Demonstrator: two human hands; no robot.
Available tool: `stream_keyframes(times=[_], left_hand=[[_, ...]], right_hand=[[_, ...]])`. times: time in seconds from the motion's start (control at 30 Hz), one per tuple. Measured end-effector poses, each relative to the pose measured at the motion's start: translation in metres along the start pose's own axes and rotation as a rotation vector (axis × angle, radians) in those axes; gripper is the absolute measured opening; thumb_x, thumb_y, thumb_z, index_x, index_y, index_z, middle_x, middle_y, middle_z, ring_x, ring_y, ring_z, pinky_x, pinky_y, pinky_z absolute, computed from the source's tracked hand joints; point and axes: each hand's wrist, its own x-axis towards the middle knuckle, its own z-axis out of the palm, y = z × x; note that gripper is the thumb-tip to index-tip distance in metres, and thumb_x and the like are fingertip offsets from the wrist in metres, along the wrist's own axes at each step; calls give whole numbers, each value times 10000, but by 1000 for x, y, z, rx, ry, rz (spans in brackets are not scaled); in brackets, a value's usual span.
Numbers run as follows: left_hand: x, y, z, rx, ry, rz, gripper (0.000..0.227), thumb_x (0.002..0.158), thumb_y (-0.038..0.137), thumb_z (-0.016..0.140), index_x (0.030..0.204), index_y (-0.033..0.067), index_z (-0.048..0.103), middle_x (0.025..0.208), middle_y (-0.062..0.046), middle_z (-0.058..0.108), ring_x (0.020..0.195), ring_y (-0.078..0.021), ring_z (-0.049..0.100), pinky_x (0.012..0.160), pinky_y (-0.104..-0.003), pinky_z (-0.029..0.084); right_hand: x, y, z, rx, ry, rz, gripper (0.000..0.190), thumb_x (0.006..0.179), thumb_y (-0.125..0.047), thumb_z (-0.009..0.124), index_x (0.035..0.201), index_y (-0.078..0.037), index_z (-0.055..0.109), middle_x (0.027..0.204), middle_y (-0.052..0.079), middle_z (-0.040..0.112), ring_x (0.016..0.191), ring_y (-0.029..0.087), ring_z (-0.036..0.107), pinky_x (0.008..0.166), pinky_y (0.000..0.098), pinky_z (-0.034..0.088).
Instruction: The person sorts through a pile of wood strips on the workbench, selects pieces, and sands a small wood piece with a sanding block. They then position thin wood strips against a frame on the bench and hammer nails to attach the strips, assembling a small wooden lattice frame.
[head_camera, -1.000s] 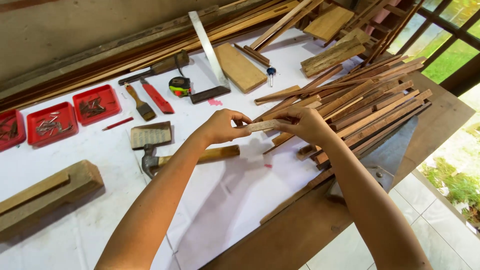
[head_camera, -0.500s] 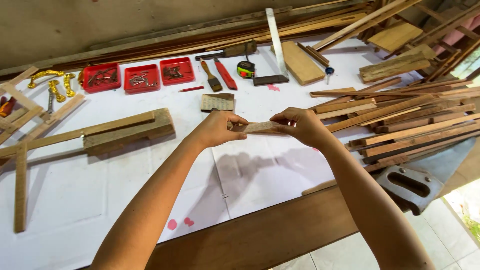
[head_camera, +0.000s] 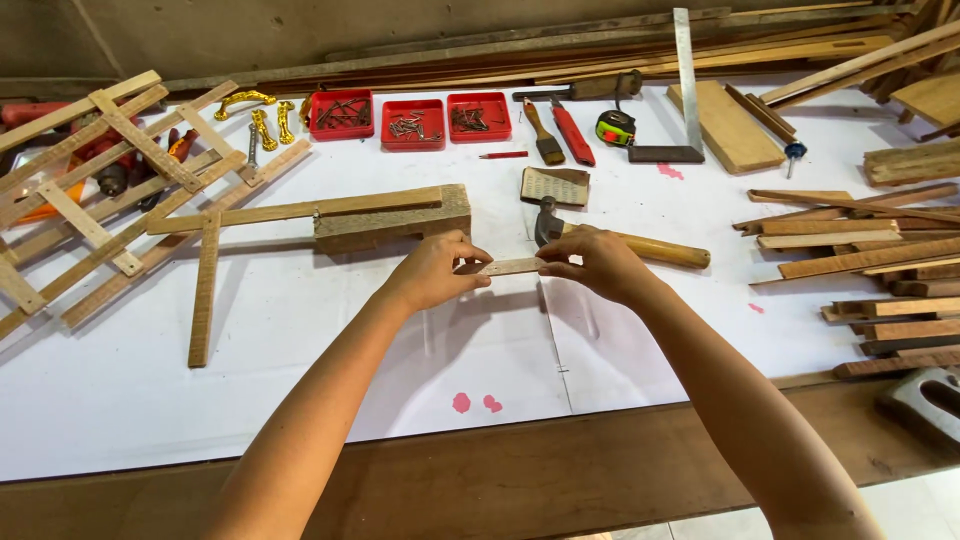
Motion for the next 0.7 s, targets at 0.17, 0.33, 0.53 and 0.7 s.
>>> stream_keyframes(times=[0.17,0.33,0.53,0.7], left_hand=[[-9,-30,2,-36,38,-33,391,753,331,857,1103,166,798,1043,-41,682,942,-189,678,840,-348,555],[-11,-41,5,19,61,-92,380,759,322,858,1104,173,799,1031,-37,678,1033,-193,634,883,-359,537],[-11,-52,8,-18,45,-73,392,768,326,844,1123,168,793,1060,-25,657,1038,-196,629,929,-356,536],[-10,-37,-6,78,-47,-168,385,765,349,856,1111,190,800,1076,-10,659,1100,-187,592,974,-354,505]], right_hand=[[19,0,28,-61,-46,-31,307,877,-343,769,1113,-149,797,1015,56,779,919,249,697,824,394,554],[24,-2,40,-123,10,-126,275,887,-294,760,1114,-141,791,1012,52,751,924,245,697,807,382,566],[22,-2,49,-195,73,-142,257,865,-280,787,1100,-177,805,1033,34,730,964,237,679,819,380,558],[22,-8,50,-305,38,-123,275,859,-320,793,1103,-196,815,1050,32,725,992,231,637,848,393,528]])
